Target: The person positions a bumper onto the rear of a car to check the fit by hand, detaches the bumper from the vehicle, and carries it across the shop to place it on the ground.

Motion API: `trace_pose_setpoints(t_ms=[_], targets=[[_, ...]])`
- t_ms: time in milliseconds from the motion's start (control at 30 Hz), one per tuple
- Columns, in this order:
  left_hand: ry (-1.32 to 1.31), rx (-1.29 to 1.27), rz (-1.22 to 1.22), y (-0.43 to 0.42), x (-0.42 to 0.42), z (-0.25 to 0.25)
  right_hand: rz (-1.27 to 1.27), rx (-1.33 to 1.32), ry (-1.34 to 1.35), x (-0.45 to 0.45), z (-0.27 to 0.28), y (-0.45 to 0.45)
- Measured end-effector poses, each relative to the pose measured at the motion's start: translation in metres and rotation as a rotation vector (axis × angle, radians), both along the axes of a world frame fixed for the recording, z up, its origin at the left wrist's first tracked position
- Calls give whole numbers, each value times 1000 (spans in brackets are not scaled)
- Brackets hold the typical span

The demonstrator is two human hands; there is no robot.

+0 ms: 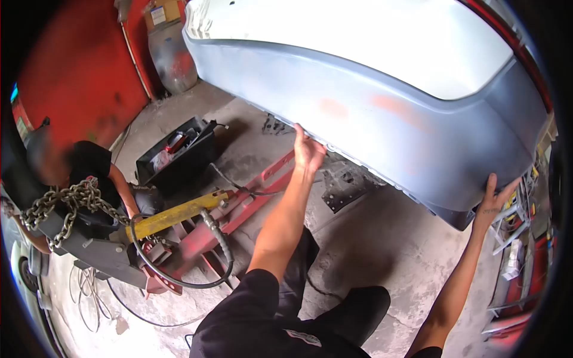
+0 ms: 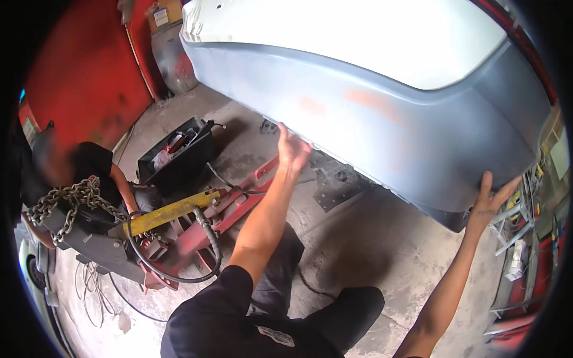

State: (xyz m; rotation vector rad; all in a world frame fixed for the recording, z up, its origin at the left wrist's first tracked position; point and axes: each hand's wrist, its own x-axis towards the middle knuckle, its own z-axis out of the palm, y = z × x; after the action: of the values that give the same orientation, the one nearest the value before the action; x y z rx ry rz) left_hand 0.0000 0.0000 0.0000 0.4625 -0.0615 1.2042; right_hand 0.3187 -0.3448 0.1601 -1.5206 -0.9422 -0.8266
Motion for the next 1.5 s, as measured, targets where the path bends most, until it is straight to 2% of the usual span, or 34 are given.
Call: trace_pose_setpoints(t_ms=[67, 100, 367, 567, 900, 1100, 1167, 1300, 1500], targets=[[-98, 34, 38, -16, 21, -2, 12, -6, 61, 11, 3, -20], [-111, 49, 35, 25, 2, 1, 10, 9, 48, -11, -1, 18], [-173, -91, 28, 19, 0, -2, 20, -43, 156, -19, 4, 14], [-132, -137, 15, 20, -3, -3, 35, -33, 153, -16, 1, 15], [-144, 3, 6, 14, -8, 11, -2, -38, 135, -21, 0, 16], [-110, 5, 17, 17, -9, 9, -20, -7, 115, -19, -3, 18], [-175, -89, -23, 19, -10, 9, -6, -9, 144, -23, -1, 19], [-171, -122, -4, 18, -9, 10, 37, 9, 147, -11, -4, 19], [-136, -69, 34, 20, -5, 8, 7, -14, 132, -17, -3, 19]])
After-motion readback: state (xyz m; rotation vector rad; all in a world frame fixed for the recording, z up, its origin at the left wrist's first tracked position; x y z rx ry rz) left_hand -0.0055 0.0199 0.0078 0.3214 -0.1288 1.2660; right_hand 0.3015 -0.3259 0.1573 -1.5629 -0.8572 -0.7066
